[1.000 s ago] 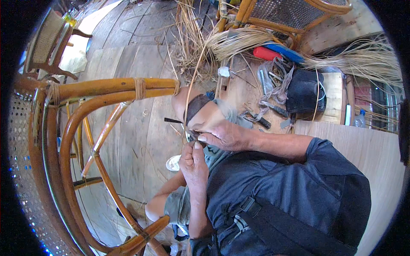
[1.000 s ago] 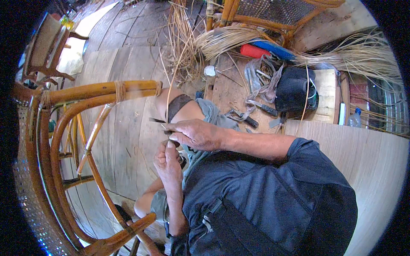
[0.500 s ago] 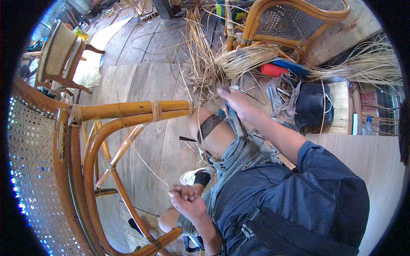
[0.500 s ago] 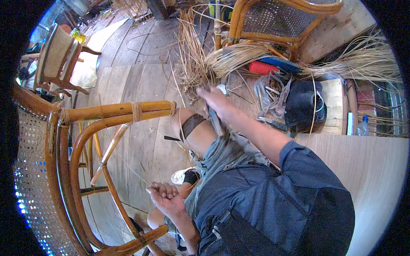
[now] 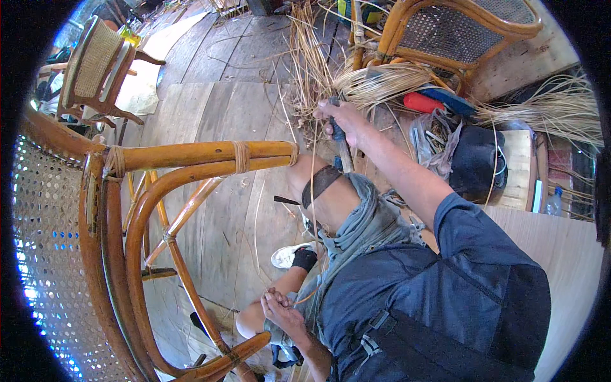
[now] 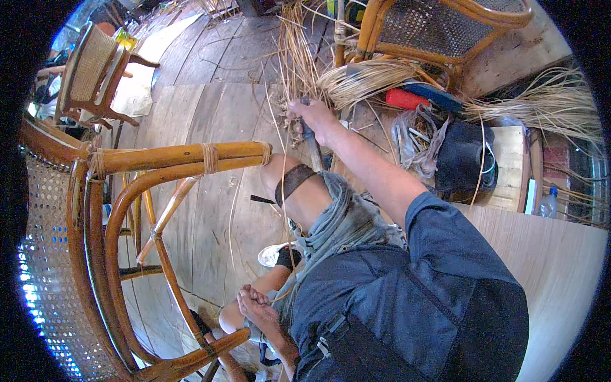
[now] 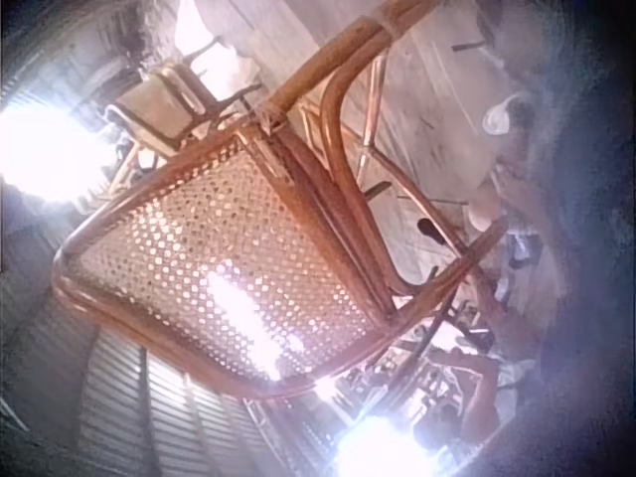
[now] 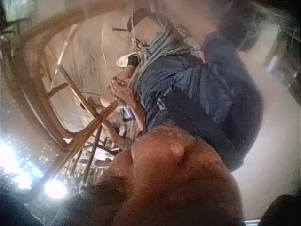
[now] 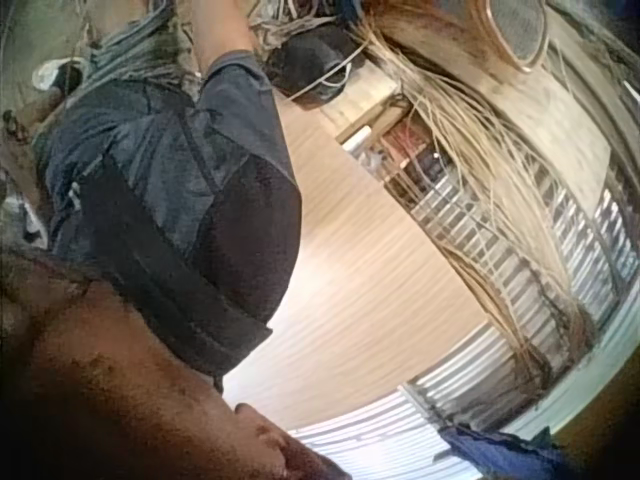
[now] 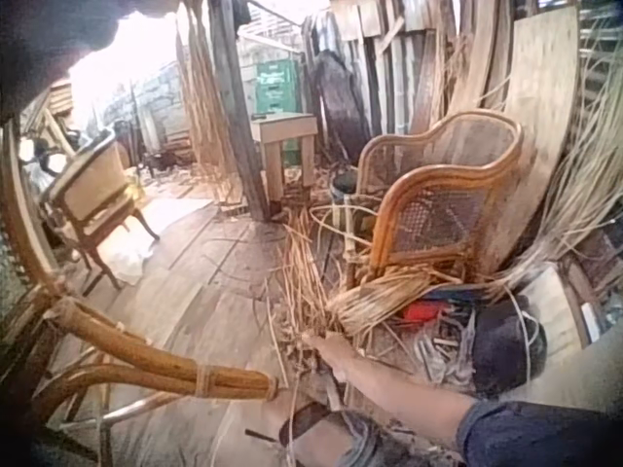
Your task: Repairing a rattan chair frame by weaving and securing bamboo or rattan strips.
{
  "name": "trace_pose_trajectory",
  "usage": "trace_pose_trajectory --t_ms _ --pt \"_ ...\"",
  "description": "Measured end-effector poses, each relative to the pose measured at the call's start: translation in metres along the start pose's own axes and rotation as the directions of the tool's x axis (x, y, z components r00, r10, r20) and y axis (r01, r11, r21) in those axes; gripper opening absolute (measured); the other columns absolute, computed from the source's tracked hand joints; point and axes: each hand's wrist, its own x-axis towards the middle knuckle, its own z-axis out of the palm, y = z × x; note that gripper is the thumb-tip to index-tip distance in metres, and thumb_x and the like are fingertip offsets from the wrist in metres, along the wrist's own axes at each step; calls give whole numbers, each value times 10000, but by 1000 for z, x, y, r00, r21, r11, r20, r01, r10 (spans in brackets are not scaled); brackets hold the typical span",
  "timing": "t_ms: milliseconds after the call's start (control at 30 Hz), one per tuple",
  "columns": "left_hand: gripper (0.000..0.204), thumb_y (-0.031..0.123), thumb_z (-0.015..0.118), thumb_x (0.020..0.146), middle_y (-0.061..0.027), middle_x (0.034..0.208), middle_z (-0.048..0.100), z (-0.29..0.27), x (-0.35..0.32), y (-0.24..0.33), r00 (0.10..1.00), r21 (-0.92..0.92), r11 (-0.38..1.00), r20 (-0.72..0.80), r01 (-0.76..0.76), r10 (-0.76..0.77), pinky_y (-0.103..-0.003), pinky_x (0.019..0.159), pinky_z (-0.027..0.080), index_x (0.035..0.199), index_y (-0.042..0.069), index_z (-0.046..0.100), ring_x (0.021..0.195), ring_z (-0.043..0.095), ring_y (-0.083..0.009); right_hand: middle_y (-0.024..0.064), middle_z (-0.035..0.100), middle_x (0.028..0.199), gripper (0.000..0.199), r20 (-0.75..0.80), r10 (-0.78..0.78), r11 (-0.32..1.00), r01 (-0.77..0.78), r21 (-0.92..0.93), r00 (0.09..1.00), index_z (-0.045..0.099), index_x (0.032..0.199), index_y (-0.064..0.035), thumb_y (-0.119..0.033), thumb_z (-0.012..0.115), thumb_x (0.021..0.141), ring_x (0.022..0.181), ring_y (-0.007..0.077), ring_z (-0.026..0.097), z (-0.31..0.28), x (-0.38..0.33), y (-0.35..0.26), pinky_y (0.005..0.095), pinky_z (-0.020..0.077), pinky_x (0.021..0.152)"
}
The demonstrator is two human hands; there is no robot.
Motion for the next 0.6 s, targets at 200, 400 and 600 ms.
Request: trace_pose_trajectory --t_ms 200,400,600 --pt "110 165 479 876 25 596 395 -24 6 -8 989 127 990 -142 59 -40 -161 332 269 871 56 485 413 332 -23 39 574 700 197 -113 -295 907 241 -346 949 565 851 -6 -176 622 769 575 130 511 -4 21 16 289 424 519" --pt "165 228 496 872 26 557 389 -41 9 -10 967 215 970 -246 117 -62 -174 316 260 844 65 503 378 322 -35 -10 466 600 160 -222 -414 896 352 -273 883 543 807 -57 -212 582 815 479 91 414 -18 69 14 232 335 423" --pt "196 246 494 866 24 554 384 -34 9 8 944 -92 980 -267 176 -195 -184 322 259 819 57 511 372 292 -46 12 494 624 176 -38 -620 729 558 -395 783 536 800 -62 -230 531 854 488 90 443 -6 67 -34 234 352 429"
